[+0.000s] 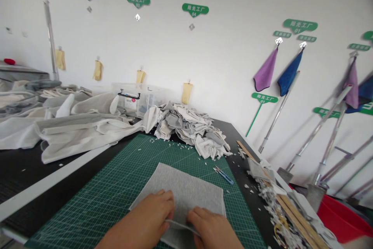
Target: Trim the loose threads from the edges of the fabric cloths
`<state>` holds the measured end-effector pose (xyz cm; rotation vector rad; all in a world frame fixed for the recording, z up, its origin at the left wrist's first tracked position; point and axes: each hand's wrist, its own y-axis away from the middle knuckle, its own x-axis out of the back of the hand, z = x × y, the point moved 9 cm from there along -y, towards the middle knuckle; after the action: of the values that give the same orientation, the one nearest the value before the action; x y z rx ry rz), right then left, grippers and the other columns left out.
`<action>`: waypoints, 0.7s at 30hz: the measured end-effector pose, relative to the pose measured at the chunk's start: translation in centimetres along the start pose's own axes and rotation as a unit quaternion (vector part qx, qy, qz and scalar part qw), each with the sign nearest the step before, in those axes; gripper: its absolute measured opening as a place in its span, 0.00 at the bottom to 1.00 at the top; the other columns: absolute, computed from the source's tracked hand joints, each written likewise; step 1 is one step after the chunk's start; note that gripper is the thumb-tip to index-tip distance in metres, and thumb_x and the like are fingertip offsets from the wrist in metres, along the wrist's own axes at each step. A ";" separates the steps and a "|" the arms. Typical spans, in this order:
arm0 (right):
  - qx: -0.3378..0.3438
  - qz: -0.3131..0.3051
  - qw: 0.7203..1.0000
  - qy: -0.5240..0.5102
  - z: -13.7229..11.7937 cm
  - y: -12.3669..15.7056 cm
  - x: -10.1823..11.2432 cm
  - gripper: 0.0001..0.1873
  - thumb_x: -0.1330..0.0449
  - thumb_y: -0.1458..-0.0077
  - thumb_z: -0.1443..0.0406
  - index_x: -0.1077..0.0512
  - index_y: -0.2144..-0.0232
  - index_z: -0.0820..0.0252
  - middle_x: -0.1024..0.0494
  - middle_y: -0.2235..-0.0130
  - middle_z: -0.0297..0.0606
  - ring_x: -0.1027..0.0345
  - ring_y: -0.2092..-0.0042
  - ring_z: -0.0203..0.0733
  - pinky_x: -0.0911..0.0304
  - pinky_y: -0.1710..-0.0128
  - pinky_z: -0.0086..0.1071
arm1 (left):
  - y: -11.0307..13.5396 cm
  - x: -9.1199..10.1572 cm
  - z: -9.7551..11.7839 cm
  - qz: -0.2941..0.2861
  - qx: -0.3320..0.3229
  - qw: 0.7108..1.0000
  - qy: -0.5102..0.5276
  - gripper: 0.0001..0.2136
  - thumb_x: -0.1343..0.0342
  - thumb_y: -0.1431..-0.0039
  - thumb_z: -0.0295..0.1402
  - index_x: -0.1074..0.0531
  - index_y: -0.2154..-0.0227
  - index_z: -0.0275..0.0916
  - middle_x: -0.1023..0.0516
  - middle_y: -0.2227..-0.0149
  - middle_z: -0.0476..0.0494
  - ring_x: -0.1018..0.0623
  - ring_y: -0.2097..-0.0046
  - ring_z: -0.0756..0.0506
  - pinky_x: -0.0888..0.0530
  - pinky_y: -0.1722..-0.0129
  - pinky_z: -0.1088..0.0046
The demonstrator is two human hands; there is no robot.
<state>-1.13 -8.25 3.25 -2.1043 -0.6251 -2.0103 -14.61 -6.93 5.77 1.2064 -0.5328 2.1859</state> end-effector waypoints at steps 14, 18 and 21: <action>-0.009 0.003 0.991 -0.130 1.7 0.1 1.5 0.19 0.41 0.54 0.69 0.23 0.58 0.51 0.20 0.56 0.32 0.27 0.53 0.41 0.42 0.57 0.24 | -8.2 13.4 -24.6 0.266 0.290 0.867 -0.306 0.24 0.59 0.31 0.40 0.36 0.37 0.40 0.39 0.35 0.27 0.45 0.35 0.24 0.51 0.44 0.28; -0.008 -0.001 0.991 -0.137 2.3 -0.3 1.3 0.17 0.40 0.52 0.68 0.22 0.59 0.50 0.20 0.56 0.30 0.26 0.54 0.40 0.42 0.58 0.24 | -6.8 14.1 -31.8 0.249 0.366 0.854 -0.275 0.24 0.63 0.31 0.39 0.33 0.39 0.41 0.37 0.37 0.27 0.44 0.36 0.25 0.54 0.47 0.23; 0.010 0.014 0.991 -0.135 2.1 -0.3 1.5 0.14 0.40 0.48 0.67 0.22 0.59 0.49 0.20 0.57 0.30 0.26 0.54 0.40 0.42 0.57 0.25 | -5.3 15.0 -34.9 0.254 0.390 0.854 -0.231 0.24 0.66 0.30 0.37 0.32 0.39 0.40 0.34 0.39 0.27 0.41 0.37 0.27 0.54 0.47 0.23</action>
<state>0.67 -6.84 4.52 -2.3806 -0.6474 -1.7092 -39.32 22.02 1.18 2.2770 -0.1170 2.6677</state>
